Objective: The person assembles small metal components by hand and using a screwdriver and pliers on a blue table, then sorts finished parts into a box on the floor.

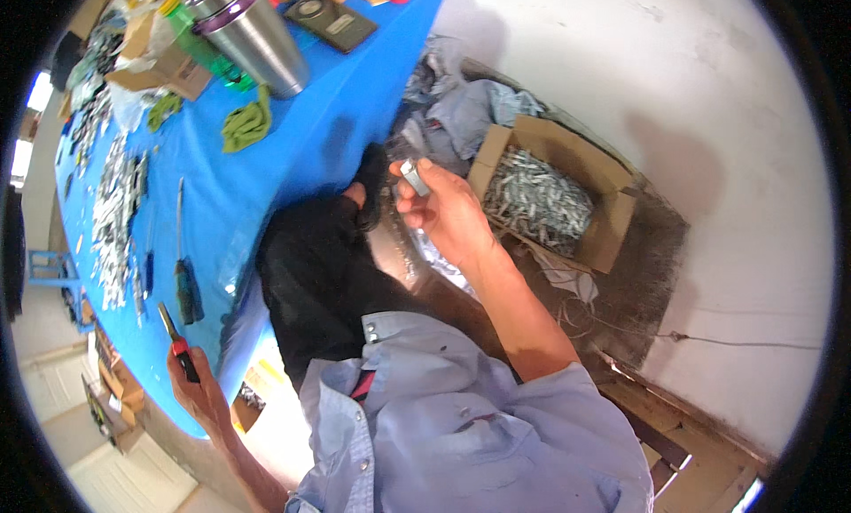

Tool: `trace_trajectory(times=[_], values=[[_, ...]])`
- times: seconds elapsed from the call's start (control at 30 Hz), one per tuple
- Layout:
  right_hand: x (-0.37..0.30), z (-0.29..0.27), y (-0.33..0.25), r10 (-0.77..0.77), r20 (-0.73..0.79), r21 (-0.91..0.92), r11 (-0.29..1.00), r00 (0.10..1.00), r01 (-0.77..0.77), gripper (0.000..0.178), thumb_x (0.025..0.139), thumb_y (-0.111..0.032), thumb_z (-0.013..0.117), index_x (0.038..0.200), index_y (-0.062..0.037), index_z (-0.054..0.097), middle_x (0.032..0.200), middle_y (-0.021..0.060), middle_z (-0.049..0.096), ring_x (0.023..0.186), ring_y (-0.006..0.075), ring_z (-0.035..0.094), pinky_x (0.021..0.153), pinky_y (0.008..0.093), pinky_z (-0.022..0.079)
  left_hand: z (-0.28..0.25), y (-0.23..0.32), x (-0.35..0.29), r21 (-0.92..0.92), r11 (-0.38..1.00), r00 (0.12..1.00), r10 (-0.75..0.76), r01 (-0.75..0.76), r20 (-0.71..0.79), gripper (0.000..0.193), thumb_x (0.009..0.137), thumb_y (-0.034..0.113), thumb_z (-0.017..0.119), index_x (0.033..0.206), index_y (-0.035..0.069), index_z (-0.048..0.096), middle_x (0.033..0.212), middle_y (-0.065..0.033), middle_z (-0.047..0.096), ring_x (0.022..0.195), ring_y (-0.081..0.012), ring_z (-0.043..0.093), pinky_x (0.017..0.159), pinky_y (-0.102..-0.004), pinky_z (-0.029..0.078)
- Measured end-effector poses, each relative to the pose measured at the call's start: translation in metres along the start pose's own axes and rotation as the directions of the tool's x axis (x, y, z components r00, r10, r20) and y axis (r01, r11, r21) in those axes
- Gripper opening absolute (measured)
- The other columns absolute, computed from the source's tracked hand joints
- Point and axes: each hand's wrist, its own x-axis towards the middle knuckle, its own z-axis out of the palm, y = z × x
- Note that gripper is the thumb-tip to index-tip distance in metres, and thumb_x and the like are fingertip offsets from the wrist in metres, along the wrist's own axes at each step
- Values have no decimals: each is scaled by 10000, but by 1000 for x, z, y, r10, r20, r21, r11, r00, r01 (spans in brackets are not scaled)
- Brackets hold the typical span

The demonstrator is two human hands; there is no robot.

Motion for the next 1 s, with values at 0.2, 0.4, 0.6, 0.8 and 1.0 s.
trace_trajectory(times=[0.2, 0.4, 0.6, 0.8, 1.0], values=[[-21, 52, 57, 192, 87, 23, 981, 978, -195, 398, 1104, -393, 535, 1208, -45, 698, 900, -2, 661, 801, 132, 655, 647, 253, 490, 2, -70, 22, 225, 974, 994, -3, 29, -112, 503, 1023, 367, 684, 1323, -34, 641, 1202, -212, 695, 1049, -347, 676, 929, -433, 534], [-43, 86, 86, 256, 137, -14, 967, 957, -256, 389, 1107, -372, 532, 1235, -47, 702, 918, 8, 668, 839, 134, 671, 658, 252, 495, -3, -91, 25, 472, 881, 992, 49, 11, -114, 521, 1007, 390, 689, 1355, 8, 626, 1358, -210, 616, 1251, -382, 583, 1015, -485, 505], [-58, 103, 88, -77, 181, -356, 924, 980, 139, 288, 1089, -251, 593, 1263, -48, 701, 946, 21, 698, 821, 78, 657, 632, 211, 485, -4, -17, 4, -127, 992, 998, 12, -20, -63, 354, 991, 182, 737, 1265, -33, 676, 1200, -160, 719, 1058, -250, 701, 873, -364, 576], [-72, 103, 94, -23, 229, -340, 935, 973, 102, 258, 1071, -189, 631, 1269, -27, 667, 986, 40, 711, 874, 63, 655, 691, 211, 511, 40, 97, -38, -637, 759, 915, 148, 138, 375, 269, 967, 60, 721, 1218, -33, 693, 1058, -94, 758, 980, -154, 726, 876, -289, 572], [-82, 99, 110, -234, 289, -380, 862, 928, 336, 224, 1046, -117, 663, 1240, -6, 653, 1056, 55, 696, 924, 88, 649, 793, 240, 542, 61, 107, -51, -752, 467, 834, 54, 464, 549, 251, 1004, 56, 685, 1243, -20, 693, 1088, -56, 740, 1001, -118, 703, 891, -246, 545]])
